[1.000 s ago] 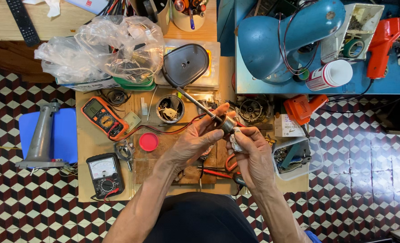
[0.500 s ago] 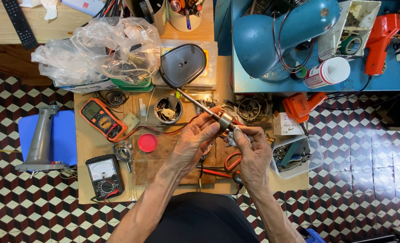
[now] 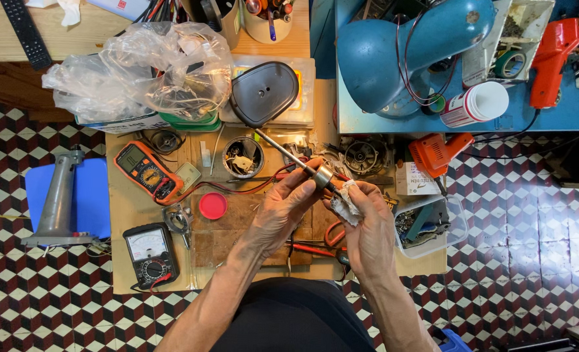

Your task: The person disassembles and reassembles a small motor or fan component on a cluttered workbench. They use a screwdriver to remove parts, wipe the shaft with a cloth, and use pliers to adjust wires on a stator assembly.

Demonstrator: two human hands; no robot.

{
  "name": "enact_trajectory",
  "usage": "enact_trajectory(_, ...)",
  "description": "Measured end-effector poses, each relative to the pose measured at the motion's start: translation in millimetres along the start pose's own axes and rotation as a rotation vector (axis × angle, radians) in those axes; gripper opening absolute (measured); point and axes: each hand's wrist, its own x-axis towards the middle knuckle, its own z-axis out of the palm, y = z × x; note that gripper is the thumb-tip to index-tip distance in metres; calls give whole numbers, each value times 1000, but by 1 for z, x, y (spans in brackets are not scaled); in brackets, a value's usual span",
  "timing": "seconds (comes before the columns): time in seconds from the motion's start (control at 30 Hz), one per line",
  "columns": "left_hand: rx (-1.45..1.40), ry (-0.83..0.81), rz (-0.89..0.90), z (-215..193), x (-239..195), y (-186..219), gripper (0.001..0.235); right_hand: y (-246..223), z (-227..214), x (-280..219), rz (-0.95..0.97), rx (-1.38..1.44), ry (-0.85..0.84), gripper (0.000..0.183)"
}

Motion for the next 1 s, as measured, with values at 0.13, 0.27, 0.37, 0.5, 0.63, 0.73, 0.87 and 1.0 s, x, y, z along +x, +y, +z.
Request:
enact_trajectory(0.13,-40,-44,34,3,-5,8,48,-6,-6,5,-72,-92,30,19)
enact_trajectory(0.27,29,-93,17,6,-12,18,52,-11,-7,11,-115,-556,47,23)
enact_trajectory(0.37,87,-87,0,9,-16,23,55,-17,-6,13,-31,-571,8,27)
enact_trajectory(0.5,132,-70,-14,7,-17,27,56,-21,-3,13,45,-689,-104,29)
enact_trajectory(0.63,149,-69,-9,3,-15,25,54,-17,-6,18,73,-753,-174,26)
enact_trajectory(0.73,112,-67,-34,1,-13,23,55,-11,-9,26,187,-532,-207,22)
enact_trajectory(0.87,181,9,-49,3,-14,19,60,0,-14,30,258,-414,-269,19)
enact_trajectory(1.0,112,-54,-35,1,-15,21,67,8,-17,29,310,-332,-270,18)
